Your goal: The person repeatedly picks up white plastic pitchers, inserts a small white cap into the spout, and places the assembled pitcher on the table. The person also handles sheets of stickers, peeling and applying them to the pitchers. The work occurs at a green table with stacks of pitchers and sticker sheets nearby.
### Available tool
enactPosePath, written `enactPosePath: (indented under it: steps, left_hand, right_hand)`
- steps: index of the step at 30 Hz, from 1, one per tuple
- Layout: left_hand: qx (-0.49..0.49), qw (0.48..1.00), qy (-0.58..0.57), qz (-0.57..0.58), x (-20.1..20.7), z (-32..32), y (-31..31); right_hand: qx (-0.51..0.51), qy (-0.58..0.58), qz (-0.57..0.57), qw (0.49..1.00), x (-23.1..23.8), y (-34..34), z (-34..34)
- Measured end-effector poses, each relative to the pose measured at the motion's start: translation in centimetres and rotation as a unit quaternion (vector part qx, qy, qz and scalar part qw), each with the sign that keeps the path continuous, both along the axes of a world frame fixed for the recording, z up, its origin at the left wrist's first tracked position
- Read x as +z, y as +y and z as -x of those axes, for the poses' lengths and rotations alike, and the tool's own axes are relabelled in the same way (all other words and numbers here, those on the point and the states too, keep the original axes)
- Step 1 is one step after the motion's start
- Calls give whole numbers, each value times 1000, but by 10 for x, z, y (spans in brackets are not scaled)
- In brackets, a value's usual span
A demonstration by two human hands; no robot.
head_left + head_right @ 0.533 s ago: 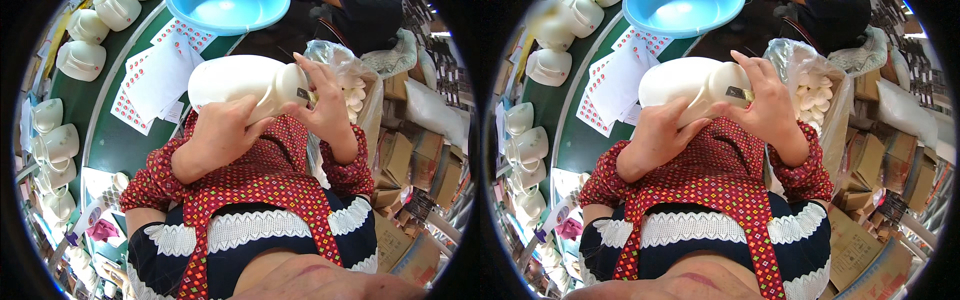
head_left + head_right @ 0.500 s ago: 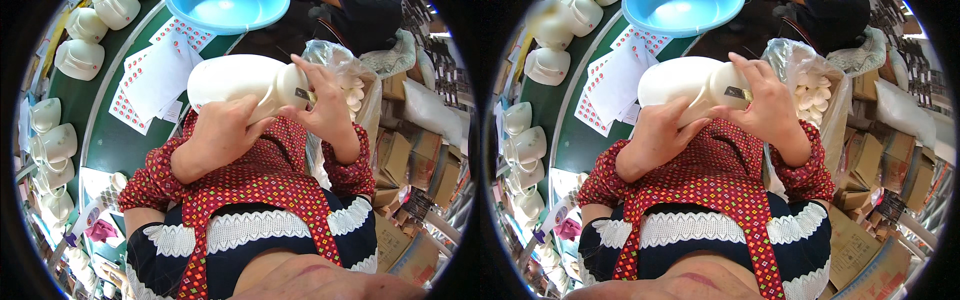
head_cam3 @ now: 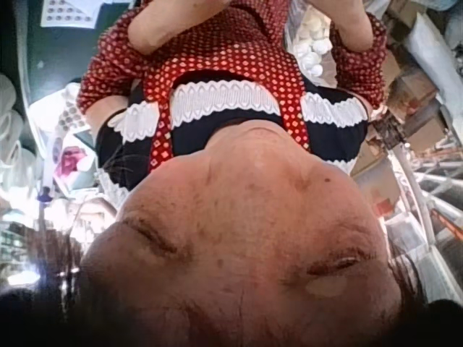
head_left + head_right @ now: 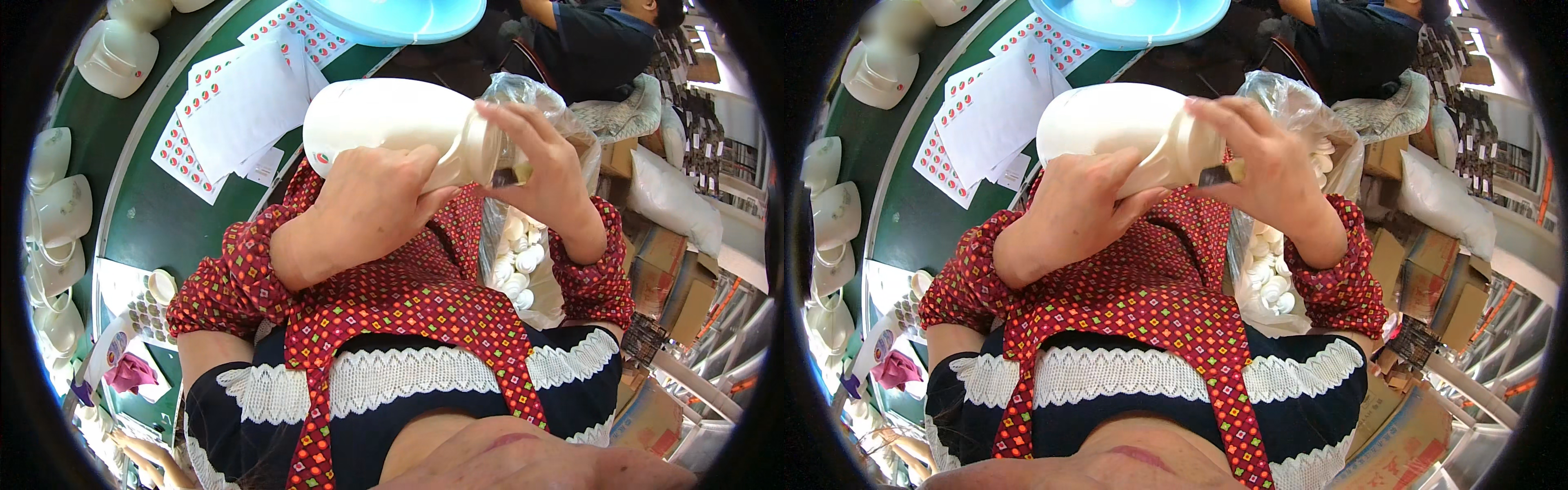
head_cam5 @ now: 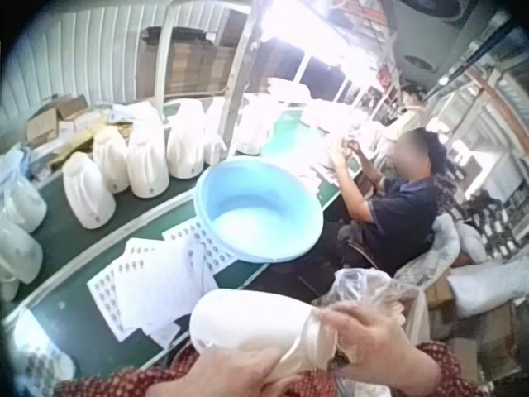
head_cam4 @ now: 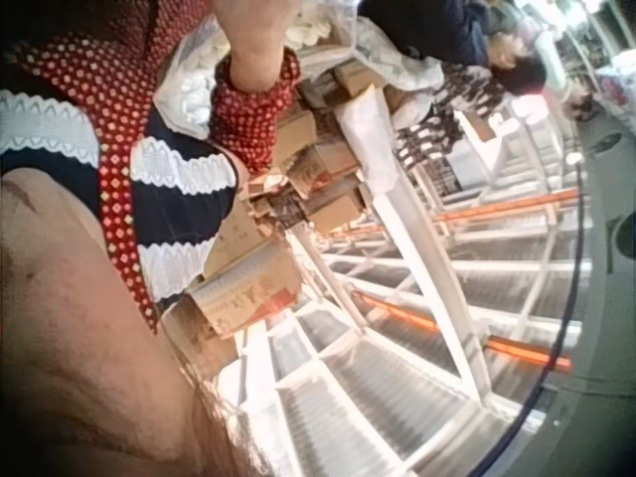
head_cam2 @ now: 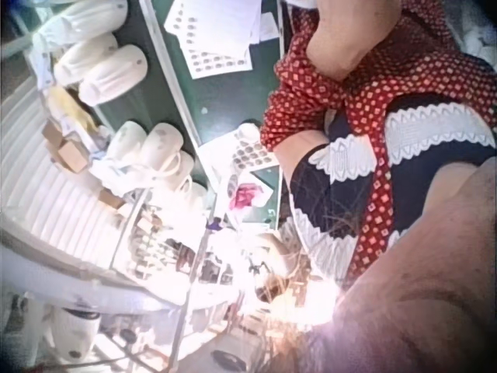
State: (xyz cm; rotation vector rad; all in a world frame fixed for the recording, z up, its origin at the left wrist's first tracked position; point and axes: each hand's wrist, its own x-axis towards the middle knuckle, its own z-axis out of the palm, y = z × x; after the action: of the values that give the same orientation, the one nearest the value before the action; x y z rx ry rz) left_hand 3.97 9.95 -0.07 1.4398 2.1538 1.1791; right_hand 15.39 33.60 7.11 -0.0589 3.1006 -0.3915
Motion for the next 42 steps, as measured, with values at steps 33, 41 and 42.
enactPosePath:
  steps: [33,41,42]
  left_hand:
    - [-38,993,-43,-105,-10,39,-9]
    - [13,994,-106,-18,6,26,-11]
    - [30,993,-104,-52,0,24,-14]
  right_hand:
    - [172,77,-29,982,-11,14,20]
    - [69,129,1,989,-35,4,31]
    - [69,150,-15,986,-31,-2,30]
